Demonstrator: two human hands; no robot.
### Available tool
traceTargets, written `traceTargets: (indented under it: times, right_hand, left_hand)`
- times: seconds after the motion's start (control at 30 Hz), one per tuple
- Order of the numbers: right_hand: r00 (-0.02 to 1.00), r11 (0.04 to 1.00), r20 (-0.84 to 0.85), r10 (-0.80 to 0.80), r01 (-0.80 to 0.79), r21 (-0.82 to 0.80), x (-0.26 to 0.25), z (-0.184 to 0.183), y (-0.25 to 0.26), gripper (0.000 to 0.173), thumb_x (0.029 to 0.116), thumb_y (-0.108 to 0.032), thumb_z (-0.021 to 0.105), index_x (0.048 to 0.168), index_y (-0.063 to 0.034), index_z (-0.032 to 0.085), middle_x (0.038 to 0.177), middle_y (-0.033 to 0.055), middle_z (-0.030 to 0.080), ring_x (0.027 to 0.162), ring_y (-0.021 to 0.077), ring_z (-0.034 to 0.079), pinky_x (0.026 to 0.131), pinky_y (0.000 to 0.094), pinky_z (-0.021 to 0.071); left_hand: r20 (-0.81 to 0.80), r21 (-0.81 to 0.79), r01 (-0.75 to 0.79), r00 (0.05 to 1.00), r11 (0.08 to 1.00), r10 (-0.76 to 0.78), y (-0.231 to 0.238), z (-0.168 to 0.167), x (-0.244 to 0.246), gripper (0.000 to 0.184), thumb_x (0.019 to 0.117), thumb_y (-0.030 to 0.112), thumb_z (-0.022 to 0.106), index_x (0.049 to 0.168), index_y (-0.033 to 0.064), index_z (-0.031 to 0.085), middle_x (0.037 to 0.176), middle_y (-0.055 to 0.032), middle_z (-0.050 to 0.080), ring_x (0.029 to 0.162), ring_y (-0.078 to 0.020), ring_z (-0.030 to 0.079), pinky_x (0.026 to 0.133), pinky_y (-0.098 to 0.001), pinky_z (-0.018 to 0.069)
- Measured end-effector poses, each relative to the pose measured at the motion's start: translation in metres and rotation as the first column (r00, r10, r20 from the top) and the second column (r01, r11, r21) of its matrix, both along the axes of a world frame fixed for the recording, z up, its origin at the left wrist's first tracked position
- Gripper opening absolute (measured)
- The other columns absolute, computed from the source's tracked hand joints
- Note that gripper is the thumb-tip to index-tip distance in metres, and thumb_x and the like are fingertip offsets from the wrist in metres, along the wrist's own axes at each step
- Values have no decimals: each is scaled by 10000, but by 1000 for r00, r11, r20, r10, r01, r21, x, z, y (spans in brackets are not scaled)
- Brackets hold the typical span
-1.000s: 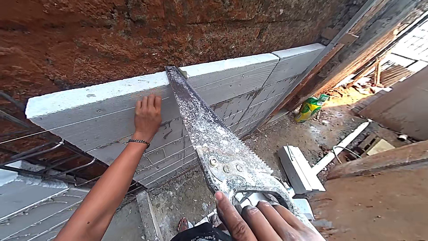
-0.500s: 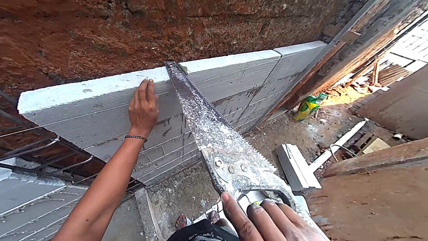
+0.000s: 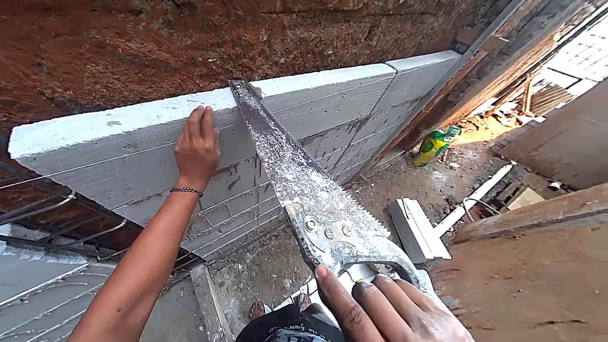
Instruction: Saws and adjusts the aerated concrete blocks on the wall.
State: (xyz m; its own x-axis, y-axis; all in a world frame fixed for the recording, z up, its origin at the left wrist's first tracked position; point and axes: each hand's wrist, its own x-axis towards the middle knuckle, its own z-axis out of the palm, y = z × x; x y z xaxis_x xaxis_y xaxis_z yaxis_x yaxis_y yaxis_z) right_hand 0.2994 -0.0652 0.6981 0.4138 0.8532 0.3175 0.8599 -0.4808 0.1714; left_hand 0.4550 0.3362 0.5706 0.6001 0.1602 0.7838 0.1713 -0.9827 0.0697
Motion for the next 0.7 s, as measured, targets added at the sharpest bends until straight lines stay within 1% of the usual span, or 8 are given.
traceTargets:
  times: [0.1, 0.17, 0.23, 0.37, 0.47, 0.53, 0.63, 0.7]
  right_hand:
    - [999, 1000, -47, 1, -1, 0, -5, 4, -8, 390, 1053, -117, 501, 1433, -85, 583, 717, 104, 588, 581, 284, 539, 512, 389, 418]
    - [999, 1000, -47, 10, -10, 10, -1, 3, 0, 402, 1049, -121, 503, 1442, -79, 576, 722, 101, 585, 582, 282, 540, 506, 387, 419]
    - [1000, 999, -21, 9, -8, 45, 5, -1, 3, 409, 1046, -145, 507, 1446, -89, 571, 710, 85, 569, 578, 275, 529, 502, 382, 411]
    - [997, 999, -82, 0, 4, 47, -5, 8, -8, 385, 1050, -132, 518, 1425, -76, 586, 703, 105, 568, 569, 284, 525, 503, 392, 408]
    - [998, 999, -64, -3, 6, 40, -1, 9, 6, 399, 1052, -117, 501, 1442, -83, 578, 713, 98, 570, 577, 279, 528, 498, 385, 404]
    - [1000, 999, -23, -5, 6, 45, 3, 5, 6, 404, 1051, -146, 500, 1446, -96, 572, 711, 85, 558, 577, 271, 521, 497, 381, 400]
    - [997, 999, -70, -20, 22, 36, -6, 8, -3, 387, 1054, -134, 510, 1431, -91, 584, 699, 99, 564, 568, 281, 517, 502, 391, 399]
    - [998, 1000, -63, -15, 16, 21, -4, 9, 5, 387, 1059, -127, 499, 1435, -86, 584, 701, 99, 571, 571, 282, 526, 503, 391, 405]
  left_hand:
    - [-23, 3, 13, 1000, 1000, -13, -1, 2, -4, 492, 1097, 241, 433, 1531, 10, 421, 1546, -234, 441, 1188, -432, 618, 852, -531, 553]
    - [15, -16, -7, 1000, 1000, 8, 2, 0, 1, 474, 1098, 245, 436, 1517, 25, 453, 1533, -214, 474, 1213, -415, 616, 889, -519, 543]
    - [11, -37, -7, 1000, 999, 7, 0, 0, 3, 477, 1097, 252, 433, 1519, 31, 451, 1539, -206, 472, 1242, -411, 603, 911, -532, 535]
    - [-15, -14, 7, 1000, 1000, -7, 0, 3, -3, 492, 1091, 256, 440, 1520, 15, 434, 1535, -235, 449, 1175, -430, 624, 838, -530, 557]
    - [2, -37, -6, 1000, 999, 6, 3, 1, 3, 471, 1094, 260, 436, 1502, 26, 466, 1524, -213, 484, 1196, -410, 628, 861, -520, 552]
    - [5, -39, -9, 1000, 999, 9, 2, 3, 4, 462, 1095, 256, 433, 1495, 28, 471, 1514, -209, 489, 1177, -405, 635, 845, -519, 554]
    - [-2, -33, 6, 1000, 999, -6, 2, 3, 0, 472, 1089, 255, 436, 1498, 21, 463, 1495, -229, 485, 1114, -413, 650, 786, -526, 560]
    - [12, -48, 2, 1000, 999, -1, 3, 3, 4, 465, 1087, 248, 439, 1488, 14, 473, 1495, -233, 496, 1140, -422, 644, 818, -533, 554]
